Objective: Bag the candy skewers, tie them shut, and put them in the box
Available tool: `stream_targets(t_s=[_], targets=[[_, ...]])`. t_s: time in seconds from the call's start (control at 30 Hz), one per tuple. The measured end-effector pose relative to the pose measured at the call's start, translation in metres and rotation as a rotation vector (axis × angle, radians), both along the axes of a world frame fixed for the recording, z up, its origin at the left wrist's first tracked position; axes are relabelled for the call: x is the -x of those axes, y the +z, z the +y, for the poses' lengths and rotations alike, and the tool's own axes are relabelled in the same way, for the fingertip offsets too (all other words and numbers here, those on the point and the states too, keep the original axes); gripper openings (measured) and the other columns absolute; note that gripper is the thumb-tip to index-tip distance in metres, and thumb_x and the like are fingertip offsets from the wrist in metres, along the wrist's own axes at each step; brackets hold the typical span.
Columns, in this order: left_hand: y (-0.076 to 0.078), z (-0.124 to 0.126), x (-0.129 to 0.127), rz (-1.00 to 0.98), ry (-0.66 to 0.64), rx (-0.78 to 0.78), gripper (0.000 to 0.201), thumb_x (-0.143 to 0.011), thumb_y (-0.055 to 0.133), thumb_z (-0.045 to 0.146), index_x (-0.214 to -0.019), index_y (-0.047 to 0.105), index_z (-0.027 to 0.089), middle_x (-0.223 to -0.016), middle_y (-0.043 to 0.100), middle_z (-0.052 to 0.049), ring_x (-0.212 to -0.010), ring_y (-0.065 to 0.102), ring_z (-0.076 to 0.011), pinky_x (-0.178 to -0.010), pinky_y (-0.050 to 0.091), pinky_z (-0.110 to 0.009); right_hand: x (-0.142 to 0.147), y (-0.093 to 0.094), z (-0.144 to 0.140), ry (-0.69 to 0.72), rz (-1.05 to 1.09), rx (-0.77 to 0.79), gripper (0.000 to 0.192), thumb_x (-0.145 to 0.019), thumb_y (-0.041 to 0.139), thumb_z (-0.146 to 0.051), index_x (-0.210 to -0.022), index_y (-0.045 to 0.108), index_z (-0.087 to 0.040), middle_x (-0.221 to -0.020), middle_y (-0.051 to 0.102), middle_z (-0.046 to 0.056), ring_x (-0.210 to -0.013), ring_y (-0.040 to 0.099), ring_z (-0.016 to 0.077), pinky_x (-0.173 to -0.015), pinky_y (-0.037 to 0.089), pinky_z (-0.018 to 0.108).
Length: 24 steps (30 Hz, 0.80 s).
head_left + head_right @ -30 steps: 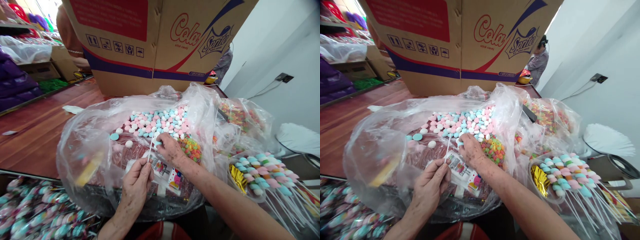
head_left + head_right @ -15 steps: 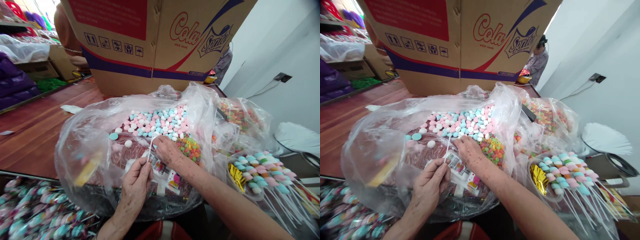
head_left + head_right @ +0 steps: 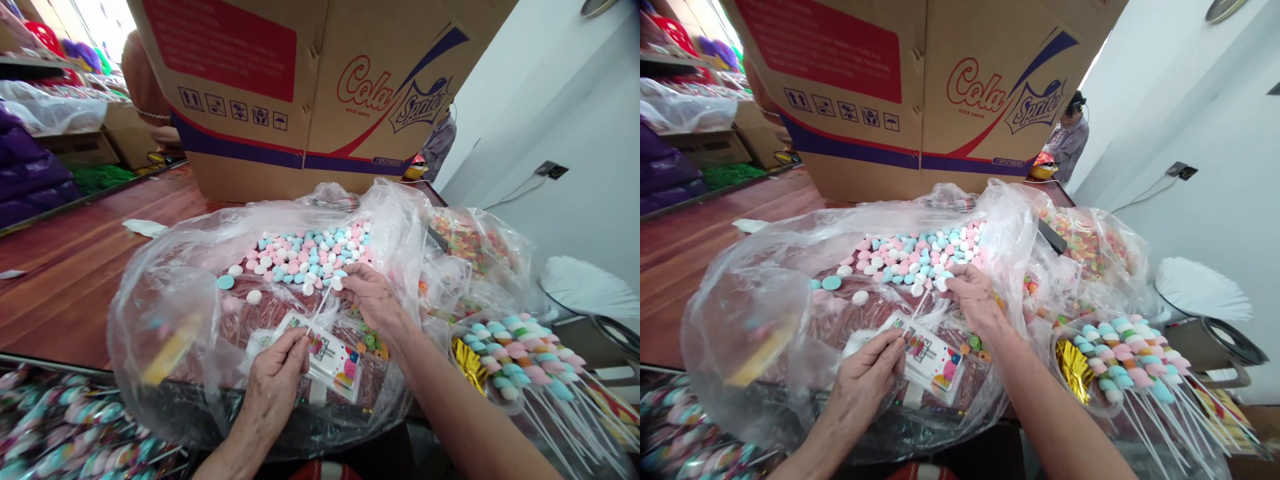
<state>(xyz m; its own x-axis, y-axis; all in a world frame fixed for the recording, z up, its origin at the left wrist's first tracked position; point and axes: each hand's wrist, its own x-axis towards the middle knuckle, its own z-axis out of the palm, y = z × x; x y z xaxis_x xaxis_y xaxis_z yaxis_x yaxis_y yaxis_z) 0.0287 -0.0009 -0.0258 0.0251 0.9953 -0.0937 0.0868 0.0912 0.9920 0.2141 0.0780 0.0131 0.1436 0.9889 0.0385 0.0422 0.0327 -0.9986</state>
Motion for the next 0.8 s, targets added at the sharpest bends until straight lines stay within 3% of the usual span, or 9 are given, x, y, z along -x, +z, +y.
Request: stream_targets(t_s=[0.1, 0.3, 0.8], targets=[[0.000, 0.001, -0.001, 0.068, -0.091, 0.002, 0.030, -0.086, 0.058, 0.044, -0.088, 0.072, 0.018, -0.055, 0.051, 0.004, -0.054, 0.045, -0.0128, -0.052, 0.036, -0.023, -0.004, 0.010, -0.007, 0.009, 0.200, 0.038, 0.021, -0.070, 0.068, -0.029, -0.087, 0.060, -0.019, -0.078, 0.066, -0.001, -0.068, 0.066, 0.0130, -0.068, 0.058, 0.029], [0.005, 0.002, -0.003, 0.100, -0.070, 0.009, 0.030, -0.084, 0.057, 0.045, -0.086, 0.072, 0.018, -0.054, 0.050, 0.005, -0.052, 0.043, -0.0128, -0.051, 0.035, -0.023, -0.002, 0.015, -0.014, 0.016, 0.392, 0.064, 0.024, -0.065, 0.077, -0.026, -0.086, 0.070, -0.018, -0.081, 0.069, -0.001, -0.071, 0.066, 0.0123, -0.068, 0.058, 0.026], [0.007, 0.002, -0.005, 0.094, -0.044, 0.022, 0.029, -0.083, 0.058, 0.044, -0.085, 0.071, 0.017, -0.052, 0.049, 0.005, -0.051, 0.043, -0.0136, -0.049, 0.034, -0.023, 0.006, 0.017, -0.020, -0.023, 0.291, 0.006, 0.029, -0.062, 0.079, -0.027, -0.089, 0.072, -0.020, -0.074, 0.069, -0.003, -0.065, 0.062, 0.0109, -0.064, 0.052, 0.024]])
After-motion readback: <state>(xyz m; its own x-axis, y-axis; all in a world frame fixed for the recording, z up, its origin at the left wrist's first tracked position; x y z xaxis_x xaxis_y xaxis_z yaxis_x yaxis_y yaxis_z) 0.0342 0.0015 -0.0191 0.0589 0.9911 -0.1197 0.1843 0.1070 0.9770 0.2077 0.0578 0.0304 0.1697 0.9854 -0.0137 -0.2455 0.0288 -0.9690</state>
